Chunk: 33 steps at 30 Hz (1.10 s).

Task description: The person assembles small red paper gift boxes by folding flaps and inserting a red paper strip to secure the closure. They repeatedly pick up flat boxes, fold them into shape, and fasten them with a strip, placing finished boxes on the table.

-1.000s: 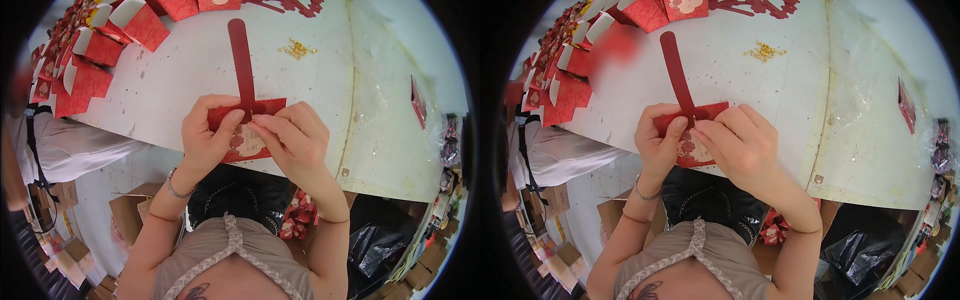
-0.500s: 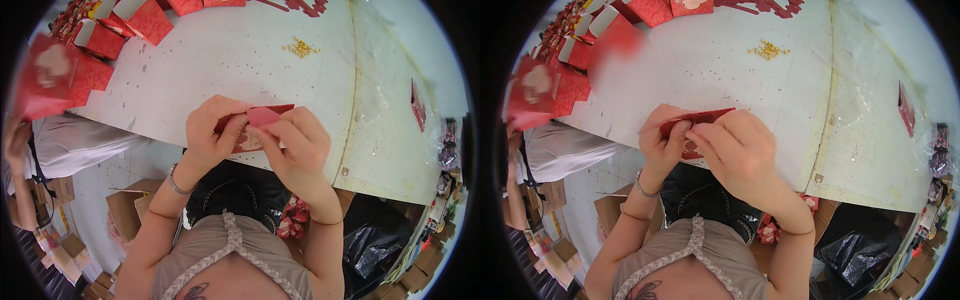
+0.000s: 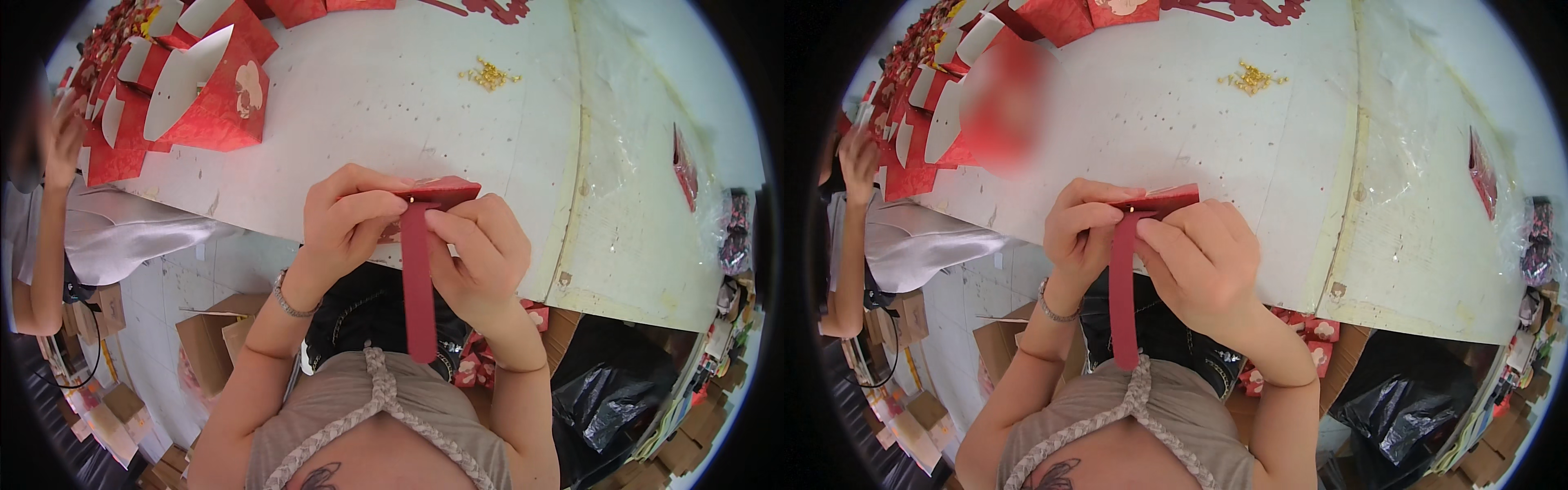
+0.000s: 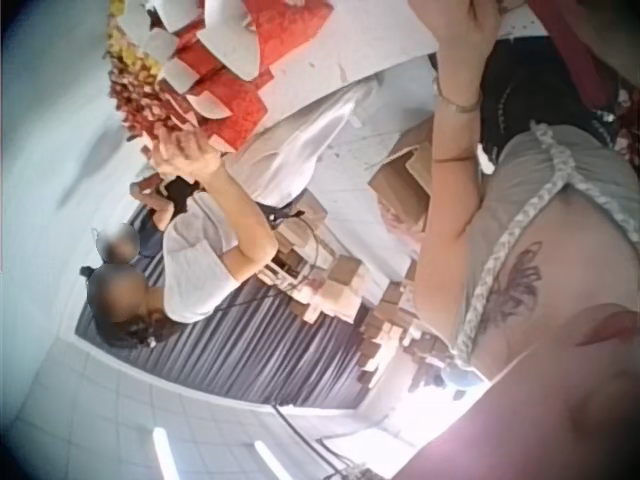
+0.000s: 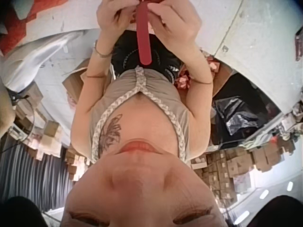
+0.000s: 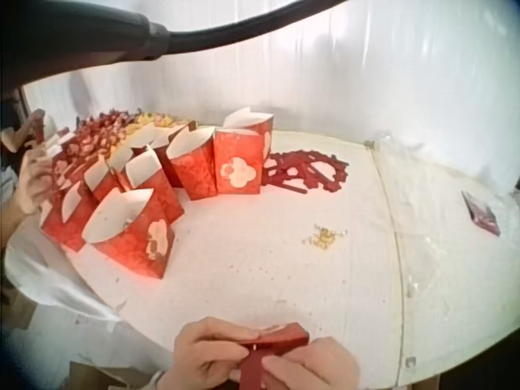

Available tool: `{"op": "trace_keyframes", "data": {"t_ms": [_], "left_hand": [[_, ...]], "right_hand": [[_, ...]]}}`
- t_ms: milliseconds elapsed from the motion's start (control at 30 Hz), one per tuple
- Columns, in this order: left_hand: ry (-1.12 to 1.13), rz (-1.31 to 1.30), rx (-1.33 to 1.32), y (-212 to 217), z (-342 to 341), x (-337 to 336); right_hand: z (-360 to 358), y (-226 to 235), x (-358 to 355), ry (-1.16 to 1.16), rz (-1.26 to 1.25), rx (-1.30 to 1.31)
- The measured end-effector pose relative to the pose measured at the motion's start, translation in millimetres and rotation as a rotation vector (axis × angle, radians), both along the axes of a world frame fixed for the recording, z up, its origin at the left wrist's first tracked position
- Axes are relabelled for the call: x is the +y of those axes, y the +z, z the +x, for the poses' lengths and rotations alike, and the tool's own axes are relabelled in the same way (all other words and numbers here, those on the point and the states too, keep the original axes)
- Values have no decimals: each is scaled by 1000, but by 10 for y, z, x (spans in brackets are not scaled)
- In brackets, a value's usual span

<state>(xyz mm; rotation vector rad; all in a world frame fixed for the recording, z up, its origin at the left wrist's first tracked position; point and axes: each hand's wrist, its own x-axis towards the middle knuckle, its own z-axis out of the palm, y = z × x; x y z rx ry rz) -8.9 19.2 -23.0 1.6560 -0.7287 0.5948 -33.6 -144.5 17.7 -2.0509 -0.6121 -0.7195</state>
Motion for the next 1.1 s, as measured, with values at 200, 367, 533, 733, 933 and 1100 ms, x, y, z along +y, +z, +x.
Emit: {"op": "trace_keyframes", "data": {"t_ms": [200,367,533,733,933,1100], "left_hand": [[-28,7,12,12,-2,19],[18,-7,66,25,-26,2],[186,-5,447,361,-180,-20],[88,828,-256,983,200,70],[252,1102,-373,1088,400,51],[84,658,223,892,178,131]], "right_hand": [[55,-23,-51,24,-30,-60],[101,78,-51,-71,-55,-51],[175,81,-61,118,11,206],[279,56,-125,150,-28,88],[269,69,-131,219,-50,10],[252,-38,-152,186,-14,-57]]}}
